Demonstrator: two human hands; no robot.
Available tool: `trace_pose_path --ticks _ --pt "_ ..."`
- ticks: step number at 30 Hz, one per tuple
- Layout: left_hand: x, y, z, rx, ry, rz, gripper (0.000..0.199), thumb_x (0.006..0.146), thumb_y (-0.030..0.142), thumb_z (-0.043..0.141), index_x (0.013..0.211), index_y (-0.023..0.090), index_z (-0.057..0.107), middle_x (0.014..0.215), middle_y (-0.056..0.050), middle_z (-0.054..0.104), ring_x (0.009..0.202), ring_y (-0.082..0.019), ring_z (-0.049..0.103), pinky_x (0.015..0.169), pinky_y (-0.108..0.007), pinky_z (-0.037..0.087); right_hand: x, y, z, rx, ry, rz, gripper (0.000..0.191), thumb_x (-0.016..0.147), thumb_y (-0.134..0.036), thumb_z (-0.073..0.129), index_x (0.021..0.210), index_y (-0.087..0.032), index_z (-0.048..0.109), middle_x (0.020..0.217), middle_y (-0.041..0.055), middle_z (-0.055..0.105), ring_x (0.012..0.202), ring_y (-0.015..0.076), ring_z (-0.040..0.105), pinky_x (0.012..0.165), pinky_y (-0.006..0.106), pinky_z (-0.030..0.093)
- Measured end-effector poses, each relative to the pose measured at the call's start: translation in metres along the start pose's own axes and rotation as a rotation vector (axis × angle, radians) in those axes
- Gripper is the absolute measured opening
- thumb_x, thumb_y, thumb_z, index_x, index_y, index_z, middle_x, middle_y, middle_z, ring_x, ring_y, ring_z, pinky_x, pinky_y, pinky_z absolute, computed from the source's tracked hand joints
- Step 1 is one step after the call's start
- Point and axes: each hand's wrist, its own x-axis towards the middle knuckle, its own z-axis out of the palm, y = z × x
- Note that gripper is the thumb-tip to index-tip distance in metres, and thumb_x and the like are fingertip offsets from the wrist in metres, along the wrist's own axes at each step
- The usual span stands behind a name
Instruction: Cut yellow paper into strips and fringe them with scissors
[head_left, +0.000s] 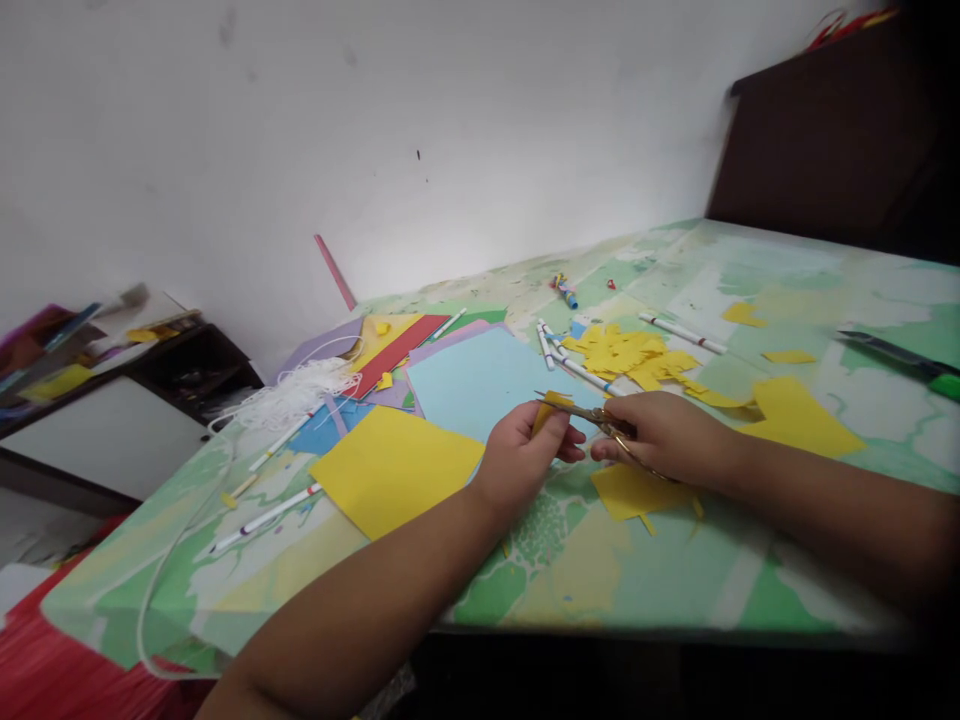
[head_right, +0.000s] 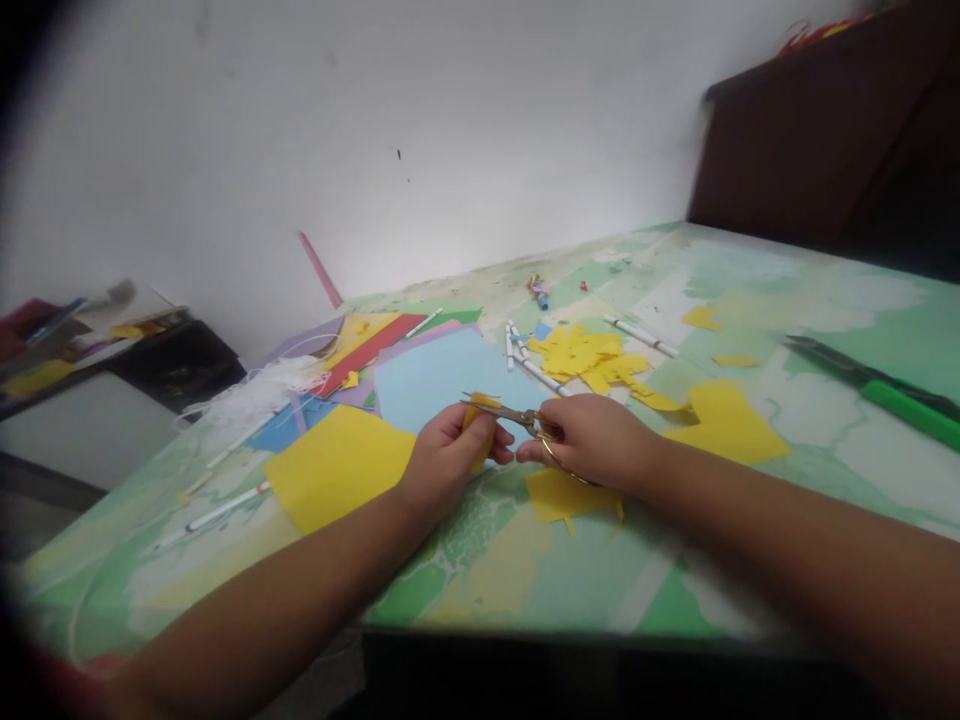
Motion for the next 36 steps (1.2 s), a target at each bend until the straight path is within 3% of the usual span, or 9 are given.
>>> trace_pose_path --ticks 12,25,36 --pt "0.0032 -0.0017 -0.0029 -0.056 0.024 0.011 0.017 0.072 0.031 0.051 0.068 0.014 0.053 0.060 0.001 0.058 0.052 -0.008 0.054 0.054 -0.022 0.043 -0.0010 -0.0010 0.0003 0.003 -0.014 -0.020 0.036 0.071 -0.054 0.039 0.060 -0.019 0.041 0.057 0.0007 0.050 0.052 0.0120 0.041 0.046 0.023 0.022" --pt "0.0028 0.0005 -0.0013 0.034 0.015 0.013 0.020 0.073 0.031 0.050 0.065 0.013 0.052 0.058 0.001 0.057 0.052 -0.007 0.053 0.054 -0.021 0.042 -0.0008 -0.0010 -0.0003 0.013 -0.027 -0.042 0.034 0.071 -0.052 0.040 0.061 -0.019 0.041 0.059 0.0009 0.050 0.053 0.0118 0.041 0.047 0.022 0.022" --pt "0.0025 -0.0002 -0.0031 -0.003 0.013 -0.007 0.016 0.070 0.028 0.053 0.066 0.013 0.053 0.060 0.000 0.059 0.052 -0.008 0.055 0.056 -0.022 0.044 0.0000 -0.0024 -0.0018 -0.014 -0.034 0.017 0.038 0.070 -0.055 0.040 0.058 -0.019 0.041 0.057 0.0010 0.051 0.053 0.0123 0.041 0.045 0.022 0.021"
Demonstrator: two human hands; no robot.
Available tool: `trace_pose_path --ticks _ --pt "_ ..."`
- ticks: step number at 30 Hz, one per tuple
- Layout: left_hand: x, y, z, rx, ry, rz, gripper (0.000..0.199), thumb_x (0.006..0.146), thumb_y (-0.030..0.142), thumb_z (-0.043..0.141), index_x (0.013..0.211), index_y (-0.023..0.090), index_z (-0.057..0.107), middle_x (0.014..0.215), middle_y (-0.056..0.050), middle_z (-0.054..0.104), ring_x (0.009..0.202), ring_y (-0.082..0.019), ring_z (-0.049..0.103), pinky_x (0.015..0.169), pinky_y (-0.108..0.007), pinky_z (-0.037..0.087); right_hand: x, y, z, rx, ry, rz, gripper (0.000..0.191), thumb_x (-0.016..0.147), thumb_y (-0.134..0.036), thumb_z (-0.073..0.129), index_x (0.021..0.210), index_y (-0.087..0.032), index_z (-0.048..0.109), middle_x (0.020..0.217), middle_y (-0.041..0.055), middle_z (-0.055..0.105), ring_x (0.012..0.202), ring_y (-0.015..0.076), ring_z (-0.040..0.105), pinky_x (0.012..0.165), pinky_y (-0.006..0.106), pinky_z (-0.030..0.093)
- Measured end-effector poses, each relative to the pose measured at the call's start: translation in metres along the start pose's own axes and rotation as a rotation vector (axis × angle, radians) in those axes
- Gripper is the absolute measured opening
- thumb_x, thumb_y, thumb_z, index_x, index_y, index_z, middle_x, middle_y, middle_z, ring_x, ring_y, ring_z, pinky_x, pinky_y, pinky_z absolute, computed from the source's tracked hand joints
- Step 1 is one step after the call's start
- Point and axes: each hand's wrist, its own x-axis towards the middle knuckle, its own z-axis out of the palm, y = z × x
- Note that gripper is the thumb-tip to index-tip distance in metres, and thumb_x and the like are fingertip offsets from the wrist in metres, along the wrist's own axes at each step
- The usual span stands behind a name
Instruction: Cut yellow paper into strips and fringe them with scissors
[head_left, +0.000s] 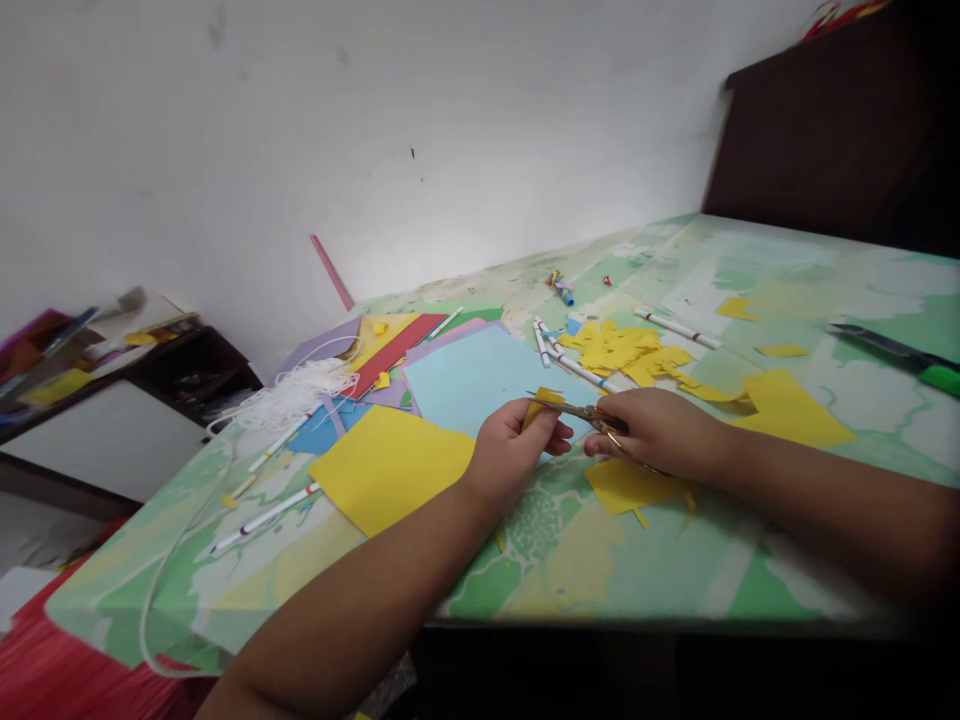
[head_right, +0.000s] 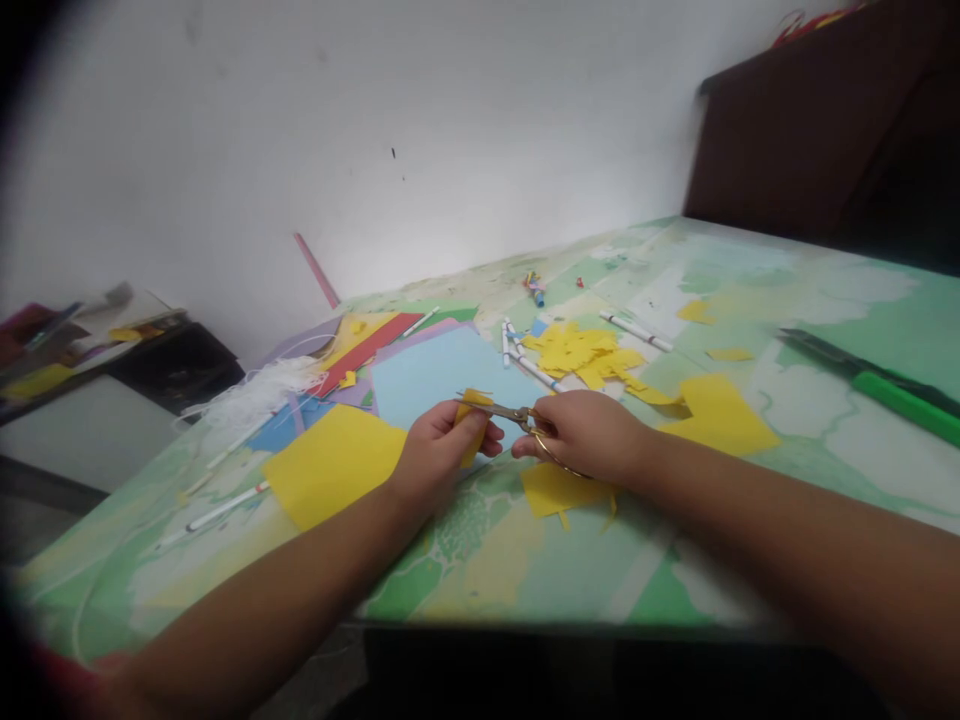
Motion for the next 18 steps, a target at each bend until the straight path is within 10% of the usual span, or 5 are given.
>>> trace_pose_path --ticks 18 --pt "0.0014 -0.0038 -0.0028 0.040 -0.051 0.006 0.017 0.072 0.028 0.051 0.065 0.013 0.054 0.059 0.001 0.058 0.050 -0.006 0.053 0.054 -0.020 0.042 -0.0013 0.0044 0.0027 0.015 0.015 -0.084 0.039 0.071 -0.056 0.037 0.062 -0.019 0.042 0.059 0.0007 0.050 0.052 0.0120 0.040 0.046 0.022 0.023"
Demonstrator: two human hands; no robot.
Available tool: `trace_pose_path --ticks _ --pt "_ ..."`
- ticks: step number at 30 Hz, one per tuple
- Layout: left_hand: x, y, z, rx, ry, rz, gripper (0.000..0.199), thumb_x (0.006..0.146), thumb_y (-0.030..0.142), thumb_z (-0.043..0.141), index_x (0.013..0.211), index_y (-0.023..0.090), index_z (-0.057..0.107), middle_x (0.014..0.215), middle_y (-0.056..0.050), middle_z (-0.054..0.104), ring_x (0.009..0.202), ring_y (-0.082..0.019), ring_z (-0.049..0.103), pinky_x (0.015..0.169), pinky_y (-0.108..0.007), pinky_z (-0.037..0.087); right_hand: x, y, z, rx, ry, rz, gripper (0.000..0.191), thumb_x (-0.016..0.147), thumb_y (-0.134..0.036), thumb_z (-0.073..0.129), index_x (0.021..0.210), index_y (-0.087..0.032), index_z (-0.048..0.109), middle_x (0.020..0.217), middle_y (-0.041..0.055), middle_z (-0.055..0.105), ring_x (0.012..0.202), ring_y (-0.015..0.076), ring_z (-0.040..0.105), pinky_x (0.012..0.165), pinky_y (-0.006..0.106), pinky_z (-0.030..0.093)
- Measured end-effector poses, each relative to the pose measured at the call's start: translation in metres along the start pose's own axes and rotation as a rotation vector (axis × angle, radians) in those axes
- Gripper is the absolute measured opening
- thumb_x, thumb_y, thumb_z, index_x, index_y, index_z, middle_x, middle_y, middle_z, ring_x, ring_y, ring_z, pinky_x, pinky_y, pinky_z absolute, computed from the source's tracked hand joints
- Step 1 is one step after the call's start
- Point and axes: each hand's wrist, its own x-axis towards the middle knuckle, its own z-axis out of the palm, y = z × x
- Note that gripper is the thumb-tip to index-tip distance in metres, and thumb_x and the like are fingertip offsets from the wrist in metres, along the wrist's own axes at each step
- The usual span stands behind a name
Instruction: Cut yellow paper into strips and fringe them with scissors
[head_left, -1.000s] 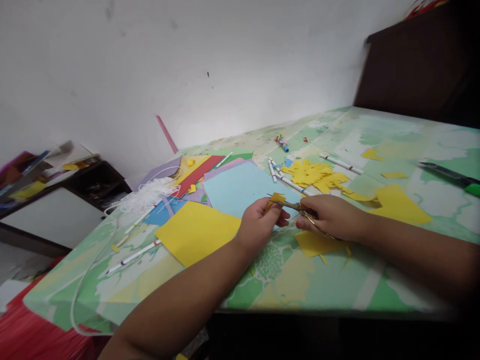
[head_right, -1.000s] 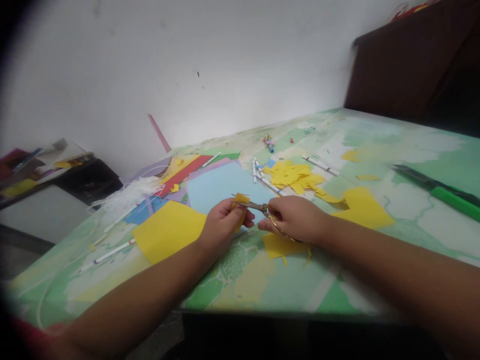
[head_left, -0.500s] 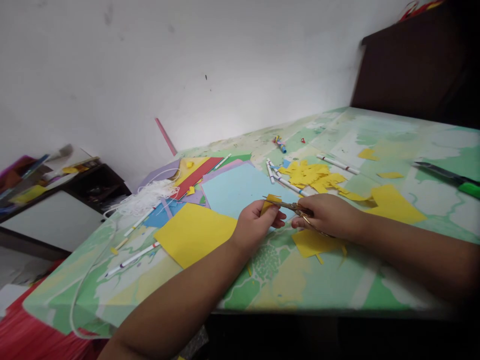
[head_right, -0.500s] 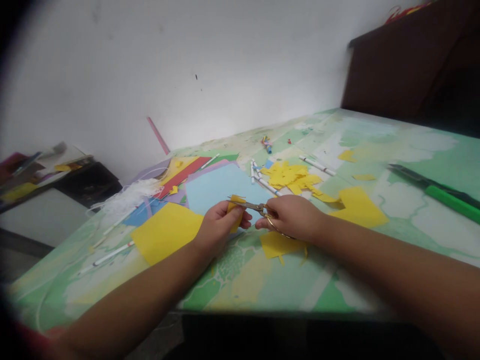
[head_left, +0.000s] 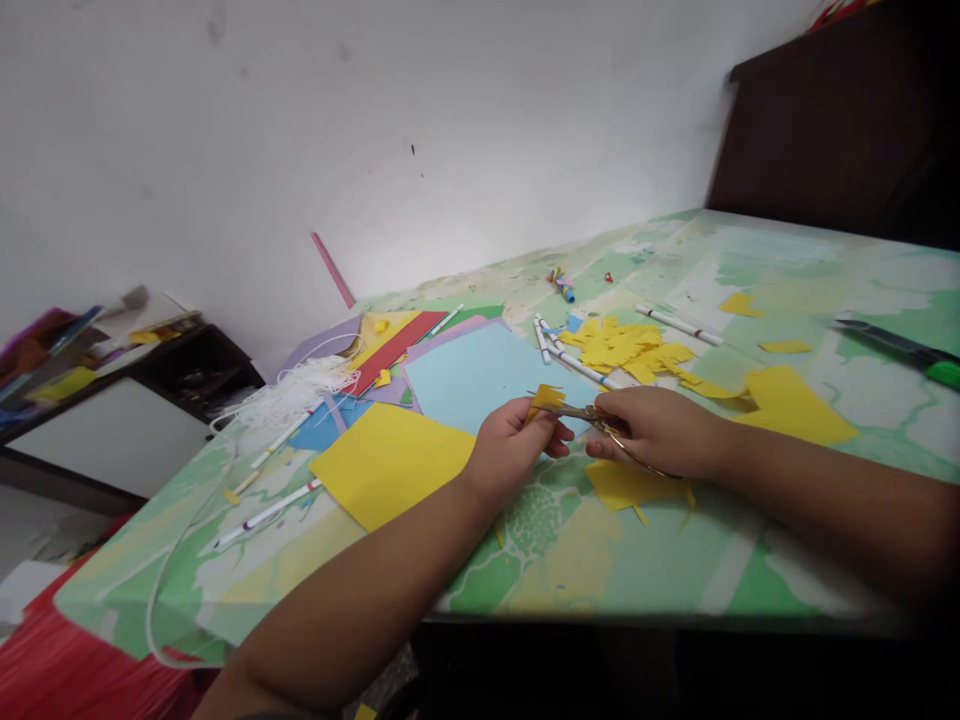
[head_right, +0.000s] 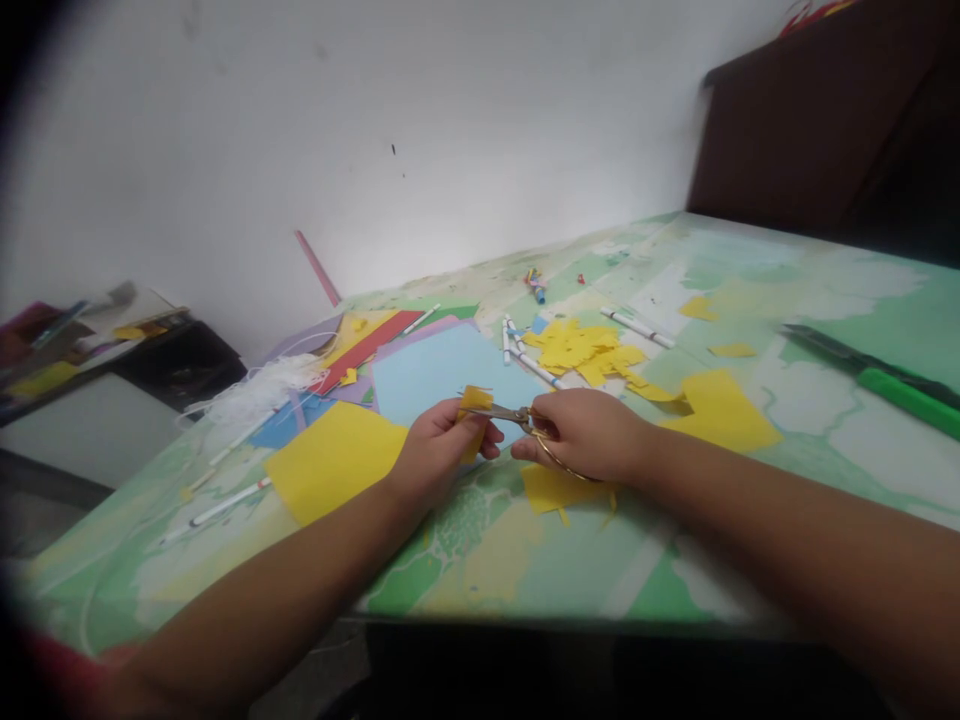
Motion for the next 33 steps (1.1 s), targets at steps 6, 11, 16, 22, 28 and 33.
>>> trace_pose_path --ticks 6,11,16,22,28,33 --pt "-0.0011 0.0040 0.0003 0.073 -0.021 -0.020 0.018 0.074 0.030 0.049 0.067 0.013 0.055 0.058 0.001 0.058 0.052 -0.006 0.053 0.054 -0.019 0.042 -0.0004 0.0005 -0.0001 0.004 -0.005 -0.016 0.037 0.072 -0.054 0.038 0.062 -0.019 0.043 0.059 0.0010 0.050 0.053 0.0121 0.041 0.047 0.022 0.023" --pt "-0.0012 0.0049 0.0004 0.070 -0.005 -0.027 0.018 0.073 0.030 0.050 0.067 0.013 0.055 0.058 0.000 0.059 0.051 -0.006 0.053 0.054 -0.020 0.042 0.0003 0.0011 0.0008 -0.003 -0.024 -0.003 0.038 0.071 -0.055 0.038 0.061 -0.019 0.043 0.058 0.0010 0.051 0.052 0.0122 0.040 0.046 0.023 0.022" --pt "-0.0004 0.0030 0.0005 0.011 0.006 -0.017 0.019 0.071 0.031 0.052 0.066 0.013 0.054 0.061 0.000 0.060 0.052 -0.007 0.054 0.055 -0.022 0.043 0.0005 0.0004 -0.0004 -0.003 -0.029 0.011 0.039 0.071 -0.056 0.038 0.061 -0.019 0.044 0.059 0.0015 0.052 0.054 0.0126 0.042 0.047 0.023 0.023" --pt "-0.0005 0.0032 0.0001 -0.030 -0.004 -0.047 0.017 0.070 0.030 0.053 0.067 0.013 0.053 0.063 -0.001 0.060 0.052 -0.008 0.055 0.055 -0.022 0.044 0.0000 -0.0011 -0.0018 0.011 -0.037 0.027 0.038 0.071 -0.056 0.038 0.061 -0.019 0.044 0.059 0.0014 0.052 0.054 0.0127 0.042 0.046 0.022 0.022" --pt "-0.0006 0.0012 -0.0018 -0.047 0.017 -0.016 0.019 0.070 0.032 0.053 0.066 0.013 0.055 0.061 0.000 0.060 0.052 -0.008 0.054 0.055 -0.023 0.043 -0.0008 -0.0015 -0.0030 0.028 -0.042 0.002 0.038 0.072 -0.055 0.037 0.064 -0.019 0.044 0.060 0.0015 0.051 0.053 0.0122 0.042 0.046 0.022 0.023" --pt "-0.0006 0.0004 -0.0020 -0.033 0.028 0.007 0.018 0.070 0.031 0.053 0.066 0.014 0.055 0.060 0.000 0.060 0.052 -0.008 0.054 0.054 -0.023 0.042 -0.0018 -0.0011 -0.0020 0.015 -0.034 -0.025 0.039 0.073 -0.056 0.035 0.064 -0.019 0.043 0.060 0.0013 0.051 0.053 0.0123 0.042 0.047 0.023 0.023"
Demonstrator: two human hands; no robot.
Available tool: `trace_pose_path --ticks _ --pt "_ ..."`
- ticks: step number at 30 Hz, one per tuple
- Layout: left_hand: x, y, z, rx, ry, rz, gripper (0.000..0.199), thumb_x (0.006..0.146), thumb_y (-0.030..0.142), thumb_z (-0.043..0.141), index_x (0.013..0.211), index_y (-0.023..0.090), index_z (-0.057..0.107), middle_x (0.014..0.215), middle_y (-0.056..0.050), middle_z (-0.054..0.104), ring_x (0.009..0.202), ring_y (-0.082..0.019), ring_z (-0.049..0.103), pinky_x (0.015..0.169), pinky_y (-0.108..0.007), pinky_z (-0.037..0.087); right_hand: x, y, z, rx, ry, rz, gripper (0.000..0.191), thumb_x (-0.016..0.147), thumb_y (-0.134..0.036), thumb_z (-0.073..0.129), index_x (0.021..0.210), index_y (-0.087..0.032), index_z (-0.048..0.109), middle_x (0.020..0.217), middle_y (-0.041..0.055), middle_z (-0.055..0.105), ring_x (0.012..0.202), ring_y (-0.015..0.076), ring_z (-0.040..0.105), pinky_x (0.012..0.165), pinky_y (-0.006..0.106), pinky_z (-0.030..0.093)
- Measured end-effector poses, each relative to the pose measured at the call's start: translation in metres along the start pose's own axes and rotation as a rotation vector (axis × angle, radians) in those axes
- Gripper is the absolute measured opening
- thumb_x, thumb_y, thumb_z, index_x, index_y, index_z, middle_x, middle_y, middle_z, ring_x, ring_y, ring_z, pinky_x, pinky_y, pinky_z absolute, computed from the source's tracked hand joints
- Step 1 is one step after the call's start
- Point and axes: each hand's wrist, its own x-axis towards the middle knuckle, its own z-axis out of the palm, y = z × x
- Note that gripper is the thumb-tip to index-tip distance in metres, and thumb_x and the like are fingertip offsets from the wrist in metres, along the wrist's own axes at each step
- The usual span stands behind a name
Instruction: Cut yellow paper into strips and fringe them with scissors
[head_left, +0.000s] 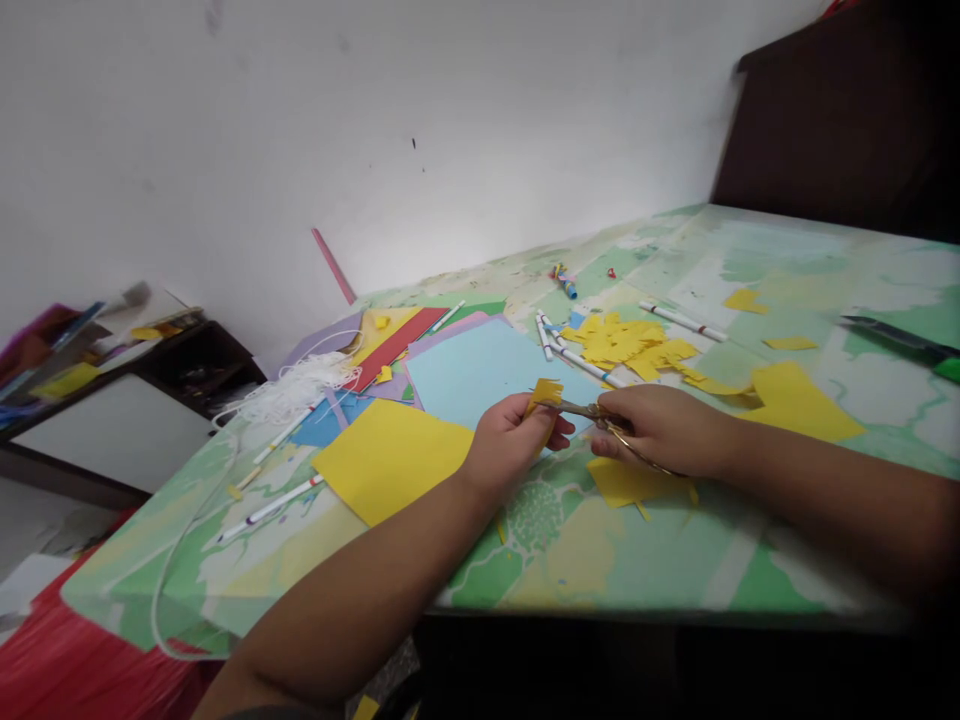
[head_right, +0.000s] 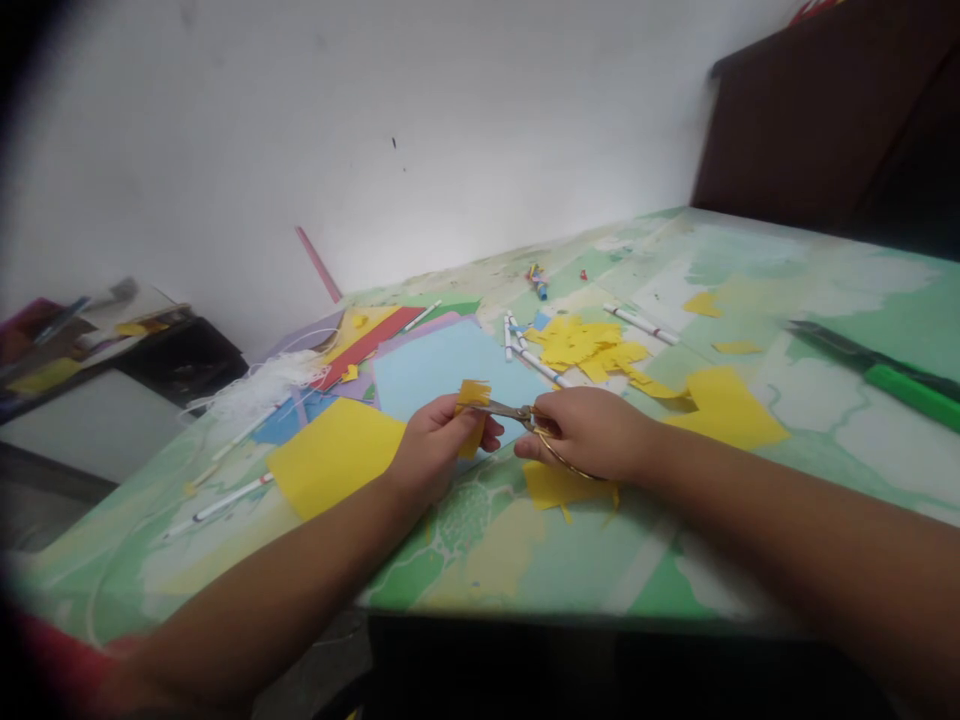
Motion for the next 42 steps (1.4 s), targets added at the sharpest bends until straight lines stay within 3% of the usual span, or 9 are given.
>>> trace_pose_path --ticks 15,42 --pt "-0.0001 0.0007 0.0007 0.091 -0.029 -0.004 0.018 0.071 0.030 0.051 0.065 0.013 0.055 0.061 -0.002 0.060 0.054 -0.008 0.053 0.055 -0.022 0.042 0.0011 0.0001 0.0015 -0.006 -0.008 0.010 0.039 0.073 -0.055 0.035 0.062 -0.019 0.043 0.060 0.0019 0.051 0.055 0.0130 0.043 0.047 0.023 0.022" --pt "0.0001 0.0026 0.0011 0.042 -0.037 -0.094 0.014 0.070 0.028 0.050 0.071 0.014 0.054 0.057 0.000 0.058 0.049 -0.007 0.052 0.050 -0.021 0.042 0.0014 0.0004 0.0010 -0.025 0.000 0.031 0.036 0.070 -0.054 0.040 0.062 -0.019 0.043 0.060 0.0015 0.051 0.054 0.0131 0.043 0.047 0.023 0.023"
